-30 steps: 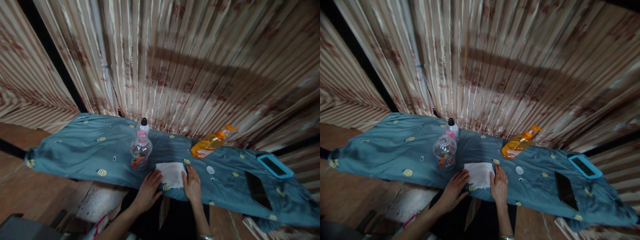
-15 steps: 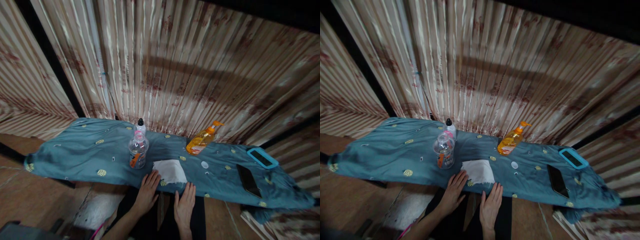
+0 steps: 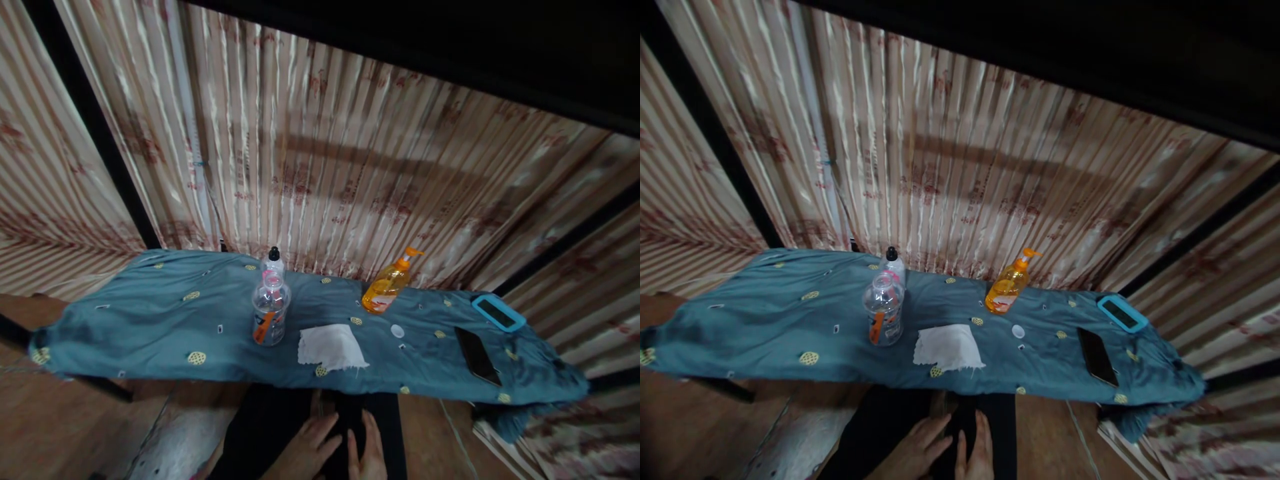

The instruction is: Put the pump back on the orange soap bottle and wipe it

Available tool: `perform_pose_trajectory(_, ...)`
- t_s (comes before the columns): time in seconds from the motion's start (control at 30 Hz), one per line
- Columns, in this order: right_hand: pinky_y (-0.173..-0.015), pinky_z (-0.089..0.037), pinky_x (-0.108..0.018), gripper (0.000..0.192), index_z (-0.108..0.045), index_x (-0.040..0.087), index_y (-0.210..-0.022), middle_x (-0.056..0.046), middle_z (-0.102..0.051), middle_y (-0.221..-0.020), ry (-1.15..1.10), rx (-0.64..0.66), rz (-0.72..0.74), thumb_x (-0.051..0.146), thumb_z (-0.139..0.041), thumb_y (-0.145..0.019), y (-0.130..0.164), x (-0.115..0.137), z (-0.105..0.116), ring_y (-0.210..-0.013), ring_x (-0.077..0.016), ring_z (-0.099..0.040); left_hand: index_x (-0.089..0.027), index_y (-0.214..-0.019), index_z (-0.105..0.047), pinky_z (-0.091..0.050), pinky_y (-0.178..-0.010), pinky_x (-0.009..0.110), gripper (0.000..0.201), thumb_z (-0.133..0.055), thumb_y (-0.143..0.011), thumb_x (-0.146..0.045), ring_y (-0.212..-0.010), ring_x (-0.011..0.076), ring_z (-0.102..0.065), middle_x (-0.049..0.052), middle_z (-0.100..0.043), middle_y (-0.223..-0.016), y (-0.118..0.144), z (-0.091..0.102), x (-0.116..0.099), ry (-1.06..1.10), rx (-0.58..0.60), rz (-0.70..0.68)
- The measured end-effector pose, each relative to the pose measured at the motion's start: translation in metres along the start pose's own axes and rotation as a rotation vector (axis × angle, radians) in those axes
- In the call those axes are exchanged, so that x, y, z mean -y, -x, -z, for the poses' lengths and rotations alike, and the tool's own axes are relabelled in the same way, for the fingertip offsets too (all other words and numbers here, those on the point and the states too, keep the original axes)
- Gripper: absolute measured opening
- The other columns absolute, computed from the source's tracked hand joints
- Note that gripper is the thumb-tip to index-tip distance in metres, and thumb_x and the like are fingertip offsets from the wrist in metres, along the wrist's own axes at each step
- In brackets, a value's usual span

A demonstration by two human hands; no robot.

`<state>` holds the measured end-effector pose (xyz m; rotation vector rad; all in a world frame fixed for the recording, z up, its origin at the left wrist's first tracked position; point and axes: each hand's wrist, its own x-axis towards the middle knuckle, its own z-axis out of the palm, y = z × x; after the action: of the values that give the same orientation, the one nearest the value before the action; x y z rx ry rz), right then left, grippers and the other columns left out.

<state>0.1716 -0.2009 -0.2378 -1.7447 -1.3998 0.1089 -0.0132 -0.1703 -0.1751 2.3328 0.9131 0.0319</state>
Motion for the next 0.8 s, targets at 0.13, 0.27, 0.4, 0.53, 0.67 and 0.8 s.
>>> perform_pose_trajectory(0.13,-0.093,-0.055,-0.048,0.083,-0.072,0.007,-0.118,-0.02,-0.072,-0.114,-0.198,0.1,-0.26,0.079,-0.035,-0.098,-0.009,0.025,0.016,-0.104,-0.0357,-0.071,-0.021,-0.13,-0.066,-0.059,-0.104,0.043,0.05,-0.071,-0.081,-0.02,-0.119,0.0336,-0.073,0.014,-0.075,-0.13,-0.007,0.003,0.001,0.066,0.141,0.211)
perform_pose_trajectory(0.27,-0.094,-0.056,-0.043,0.073,-0.076,0.015,-0.114,-0.015,-0.073,-0.116,-0.234,0.063,-0.263,0.078,-0.048,-0.093,-0.053,0.056,0.044,-0.105,-0.0324,-0.071,-0.025,-0.112,-0.073,-0.061,-0.094,0.039,0.033,-0.072,-0.08,-0.022,-0.106,0.0302,-0.078,0.007,-0.082,-0.112,-0.014,0.003,0.003,0.08,0.137,0.233)
perform_pose_trajectory(0.4,-0.098,-0.055,-0.049,0.057,-0.077,0.019,-0.11,-0.012,-0.074,-0.116,-0.339,0.062,-0.099,0.069,-0.056,-0.091,-0.128,0.114,0.055,-0.109,-0.0334,-0.07,-0.023,-0.102,-0.076,-0.061,-0.086,0.034,0.023,-0.072,-0.079,-0.021,-0.097,0.0291,-0.079,0.007,-0.083,-0.101,-0.016,-0.008,0.007,0.1,0.083,0.256)
perform_pose_trajectory(0.53,-0.099,-0.053,-0.057,0.056,-0.07,0.012,-0.118,-0.018,-0.073,-0.117,-0.451,0.249,0.108,0.059,-0.056,-0.09,-0.212,0.186,0.024,-0.105,-0.0361,-0.071,-0.023,-0.091,-0.077,-0.058,-0.085,0.03,0.017,-0.064,-0.084,-0.016,-0.094,0.0248,-0.078,0.006,-0.083,-0.097,-0.017,-0.019,0.011,0.127,0.022,0.237)
perform_pose_trajectory(0.67,-0.107,-0.047,-0.057,0.076,-0.065,0.002,-0.129,-0.026,-0.068,-0.124,-0.494,0.385,0.285,0.057,-0.06,-0.077,-0.279,0.246,-0.041,-0.117,-0.0408,-0.065,-0.022,-0.084,-0.077,-0.055,-0.077,0.026,0.022,-0.06,-0.08,-0.008,-0.086,0.0212,-0.077,0.004,-0.083,-0.093,-0.022,-0.025,0.015,0.136,0.029,0.255)
perform_pose_trajectory(0.8,-0.112,-0.044,-0.053,0.083,-0.06,0.006,-0.137,-0.023,-0.061,-0.139,-0.568,0.536,0.311,0.056,-0.076,-0.073,-0.315,0.282,-0.107,-0.128,-0.0391,-0.06,-0.023,-0.088,-0.077,-0.053,-0.07,0.023,0.019,-0.063,-0.081,-0.013,-0.082,0.02,-0.075,0.003,-0.083,-0.094,-0.026,-0.024,0.022,0.157,0.03,0.246)
